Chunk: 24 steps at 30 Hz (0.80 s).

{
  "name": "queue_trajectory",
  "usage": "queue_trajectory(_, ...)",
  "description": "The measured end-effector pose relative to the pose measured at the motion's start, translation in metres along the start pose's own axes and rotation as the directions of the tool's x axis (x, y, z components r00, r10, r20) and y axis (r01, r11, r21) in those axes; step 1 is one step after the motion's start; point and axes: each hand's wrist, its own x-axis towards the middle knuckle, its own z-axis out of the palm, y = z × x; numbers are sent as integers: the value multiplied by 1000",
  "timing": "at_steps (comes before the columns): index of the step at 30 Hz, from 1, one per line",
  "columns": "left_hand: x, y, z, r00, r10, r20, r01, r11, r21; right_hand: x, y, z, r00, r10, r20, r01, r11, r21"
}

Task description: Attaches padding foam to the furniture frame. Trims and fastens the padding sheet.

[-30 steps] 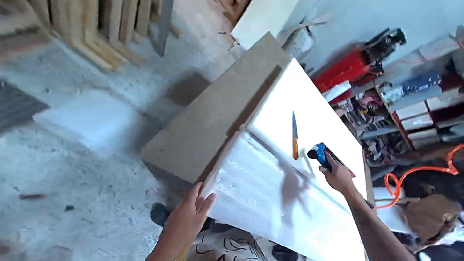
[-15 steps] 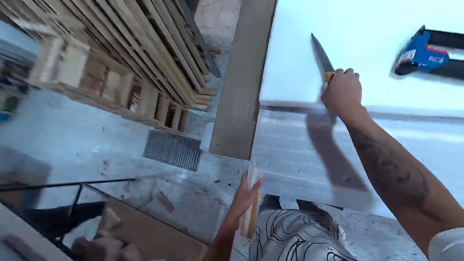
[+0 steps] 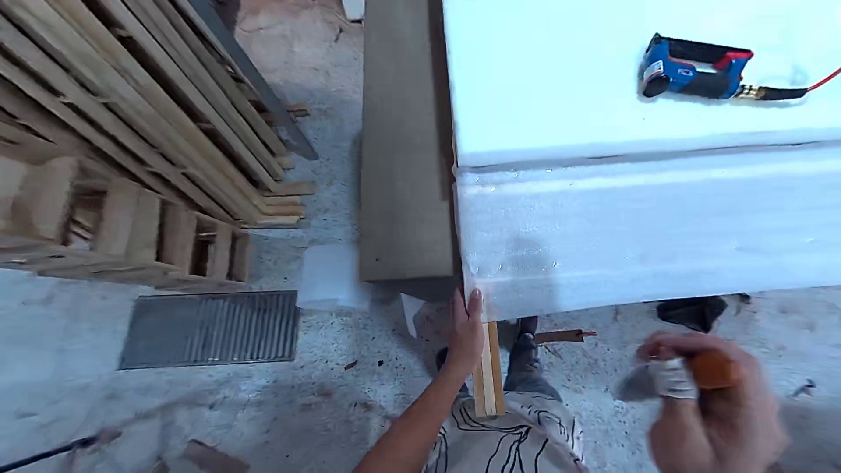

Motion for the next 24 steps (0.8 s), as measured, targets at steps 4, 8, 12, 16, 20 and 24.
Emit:
queue_trajectory(4,1,-8,-2,974,225,-8,-224,973,62,-35,-4,94,985,62,-164,2,932,361)
queue_trajectory(8,-1,-7,-7,968,247,45,-249,967,47,-25,-10,148,970,-87,-227,195,835,515)
queue_trajectory(12,0,-9,-11,954,289,79,-285,957,-55,4,-3,175,977,-183,-108,212,838,502)
queue_trajectory(16,4,-13,-8,931,360,53,-355,931,-80,49,31,215,995,-95,-23,94,871,482)
queue_trajectory(20,8,-14,-8,903,428,30,-426,903,-54,92,18,215,997,-78,3,62,815,576)
queue_trajectory(24,1,-12,-11,863,505,21,-504,855,121,103,34,230,1000,23,17,-28,889,457)
